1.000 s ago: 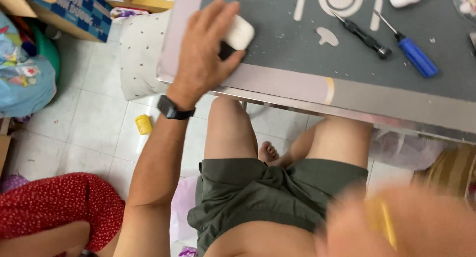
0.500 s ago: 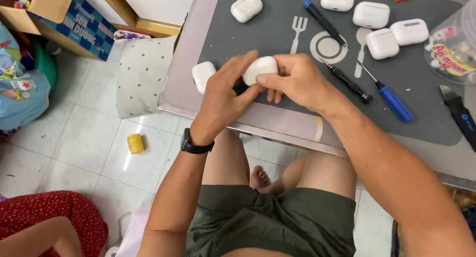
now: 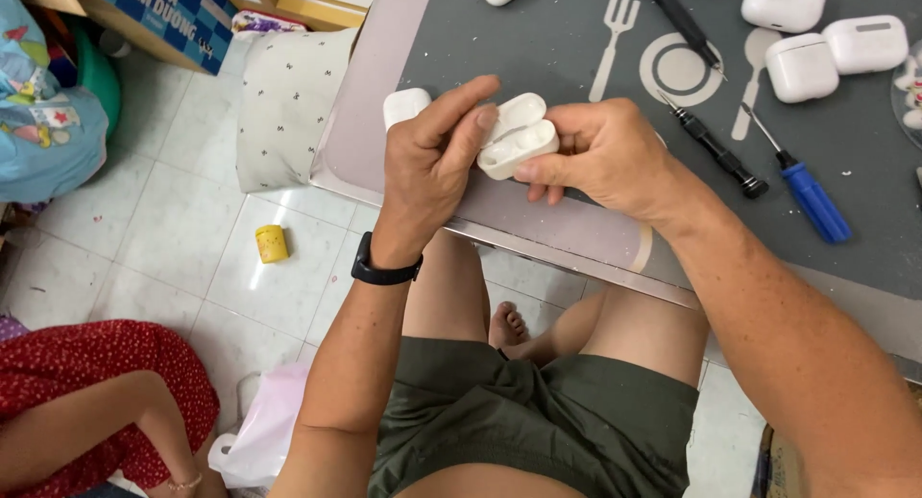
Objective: Disassembling an AirPods charging case to remove internal components using various hand tools.
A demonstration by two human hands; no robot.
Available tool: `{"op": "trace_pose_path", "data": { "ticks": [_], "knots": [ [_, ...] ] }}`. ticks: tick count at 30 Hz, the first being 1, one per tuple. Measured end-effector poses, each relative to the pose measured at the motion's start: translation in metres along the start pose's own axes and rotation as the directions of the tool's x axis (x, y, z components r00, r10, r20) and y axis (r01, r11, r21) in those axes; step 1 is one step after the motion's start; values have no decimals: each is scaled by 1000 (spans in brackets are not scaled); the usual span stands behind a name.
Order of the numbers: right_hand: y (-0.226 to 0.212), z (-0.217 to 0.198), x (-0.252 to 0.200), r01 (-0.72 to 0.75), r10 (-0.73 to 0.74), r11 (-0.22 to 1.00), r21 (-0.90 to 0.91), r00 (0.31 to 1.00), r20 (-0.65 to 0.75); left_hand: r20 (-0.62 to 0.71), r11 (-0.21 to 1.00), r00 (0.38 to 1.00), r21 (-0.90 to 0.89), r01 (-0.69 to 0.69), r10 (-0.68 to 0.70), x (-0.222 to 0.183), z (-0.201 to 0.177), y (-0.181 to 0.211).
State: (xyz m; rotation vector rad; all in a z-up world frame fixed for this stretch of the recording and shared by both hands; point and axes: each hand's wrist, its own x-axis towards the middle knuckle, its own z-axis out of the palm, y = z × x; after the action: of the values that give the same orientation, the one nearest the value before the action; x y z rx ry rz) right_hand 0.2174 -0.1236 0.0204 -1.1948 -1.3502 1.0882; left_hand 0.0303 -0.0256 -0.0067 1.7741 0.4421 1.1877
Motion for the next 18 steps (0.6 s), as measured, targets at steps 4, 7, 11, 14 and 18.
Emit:
{"op": "trace_pose_path", "data": {
  "ticks": [4, 7, 11, 14, 18],
  "knots": [
    [7, -1, -3, 29, -29, 998, 54, 999, -17, -46, 1000, 999, 13, -28, 28, 1, 2, 9],
    [11, -1, -2, 33, -31, 997, 74, 999, -32, -64, 999, 997, 7, -39, 39, -1, 2, 15],
    [10, -3, -3, 80, -79, 996, 24, 996, -40, -51, 999, 998, -24, -45, 44, 0, 2, 17],
    [7, -3, -4, 83, -81, 996, 25, 995, -56, -47, 998, 997, -8, -63, 62, 0, 2, 17],
    [4, -2, -3, 60, -59, 998, 13, 996, -72, -49, 995, 994, -6, -102, 102, 0, 4, 15]
  ]
}}
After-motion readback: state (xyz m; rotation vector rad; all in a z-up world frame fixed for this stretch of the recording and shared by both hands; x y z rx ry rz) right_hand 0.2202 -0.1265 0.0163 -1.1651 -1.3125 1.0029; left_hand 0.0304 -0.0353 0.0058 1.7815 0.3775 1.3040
